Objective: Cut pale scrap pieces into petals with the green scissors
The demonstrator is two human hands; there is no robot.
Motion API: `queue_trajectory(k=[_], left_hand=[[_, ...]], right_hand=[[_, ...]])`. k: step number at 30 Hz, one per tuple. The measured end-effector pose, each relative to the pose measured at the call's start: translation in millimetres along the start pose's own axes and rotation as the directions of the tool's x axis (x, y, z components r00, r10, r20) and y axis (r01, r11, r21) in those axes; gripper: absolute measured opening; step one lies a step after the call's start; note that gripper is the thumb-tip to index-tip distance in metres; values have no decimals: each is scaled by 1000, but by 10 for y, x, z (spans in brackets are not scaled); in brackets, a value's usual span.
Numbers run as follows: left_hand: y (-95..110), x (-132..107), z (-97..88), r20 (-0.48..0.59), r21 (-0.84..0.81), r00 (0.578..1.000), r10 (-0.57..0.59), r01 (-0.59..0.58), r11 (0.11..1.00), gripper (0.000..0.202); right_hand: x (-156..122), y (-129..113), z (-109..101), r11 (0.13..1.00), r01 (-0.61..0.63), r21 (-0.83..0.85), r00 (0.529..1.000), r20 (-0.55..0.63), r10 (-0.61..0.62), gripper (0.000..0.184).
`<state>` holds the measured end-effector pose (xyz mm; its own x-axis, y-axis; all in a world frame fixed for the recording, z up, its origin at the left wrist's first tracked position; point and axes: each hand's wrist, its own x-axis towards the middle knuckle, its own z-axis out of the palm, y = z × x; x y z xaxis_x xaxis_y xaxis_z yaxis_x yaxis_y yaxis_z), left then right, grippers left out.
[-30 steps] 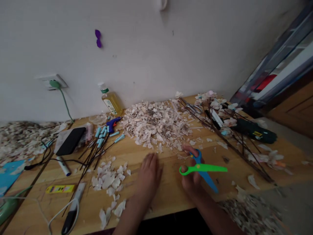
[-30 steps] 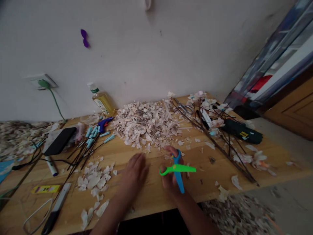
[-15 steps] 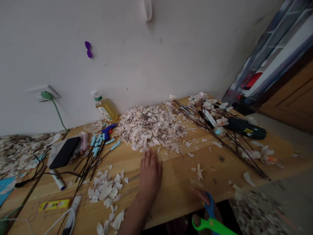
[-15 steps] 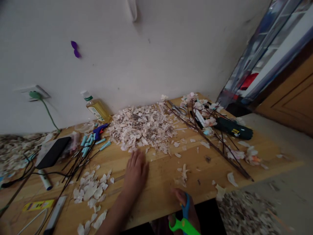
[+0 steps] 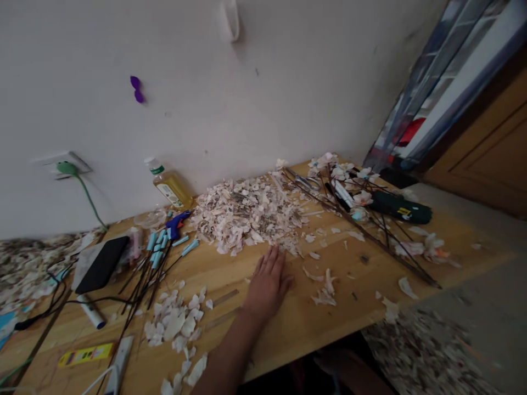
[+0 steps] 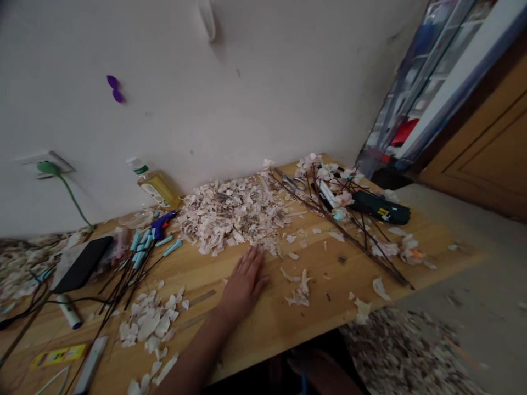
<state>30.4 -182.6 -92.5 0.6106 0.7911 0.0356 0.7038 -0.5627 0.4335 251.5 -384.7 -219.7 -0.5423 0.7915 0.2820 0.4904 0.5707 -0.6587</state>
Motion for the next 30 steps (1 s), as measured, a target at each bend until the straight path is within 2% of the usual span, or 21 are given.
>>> queue_trajectory(k=[2, 4, 7, 9, 10, 12, 13, 15, 16, 17, 19, 21, 24, 27, 30], left_hand=[[92, 85, 86, -35, 4, 999, -13, 13, 1000, 62], [164, 197, 170, -85, 21, 994, -63, 66, 998, 63], [198, 397, 235, -137, 35, 981, -138, 144, 989, 68], [214, 513, 222, -106, 8, 988, -109, 111, 994, 66], [238, 553, 203, -71, -21, 996, -54, 53, 998, 63], [340, 586, 152, 18, -133, 991, 135, -131, 982, 53], [414, 578, 128, 58, -223, 966, 252, -234, 946, 49], [573, 528, 97, 97, -418, 882, 461, -385, 823, 45], [638, 495, 93, 98, -481, 851, 516, -414, 773, 46], [682, 465, 99, 82, -493, 849, 523, -421, 761, 48], [688, 426, 134, -10, -408, 913, 409, -377, 832, 48], [600, 420, 185, -141, -285, 964, 226, -258, 923, 45], [405, 445, 245, -259, -146, 963, 70, -110, 983, 40], [256, 473, 246, -328, -52, 944, 38, -58, 997, 38], [185, 496, 207, -336, -19, 942, 29, -37, 999, 40]], right_hand=[[116, -80, -64, 994, -98, 57, 989, 119, 91, 66], [234, -164, -139, 975, -180, 131, 967, 203, 151, 61], [360, -225, -205, 951, -222, 213, 961, 211, 177, 55], [402, -211, -185, 947, -228, 225, 961, 210, 181, 48], [410, -192, -157, 948, -230, 220, 960, 209, 185, 42], [406, -141, -86, 954, -228, 193, 961, 203, 189, 35], [397, -115, -51, 959, -226, 171, 962, 195, 192, 34], [375, -71, 9, 967, -228, 114, 962, 179, 206, 35], [366, -56, 30, 968, -237, 83, 960, 174, 220, 35], [360, -48, 44, 967, -249, 52, 957, 168, 237, 34], [353, -53, 51, 962, -273, 5, 951, 151, 269, 30], [342, -81, 26, 958, -287, -15, 949, 129, 286, 26], [304, -147, -63, 956, -291, -18, 951, 107, 291, 28], [281, -206, -152, 959, -282, -18, 954, 104, 282, 33], [322, -242, -182, 965, -260, -19, 959, 112, 260, 33]])
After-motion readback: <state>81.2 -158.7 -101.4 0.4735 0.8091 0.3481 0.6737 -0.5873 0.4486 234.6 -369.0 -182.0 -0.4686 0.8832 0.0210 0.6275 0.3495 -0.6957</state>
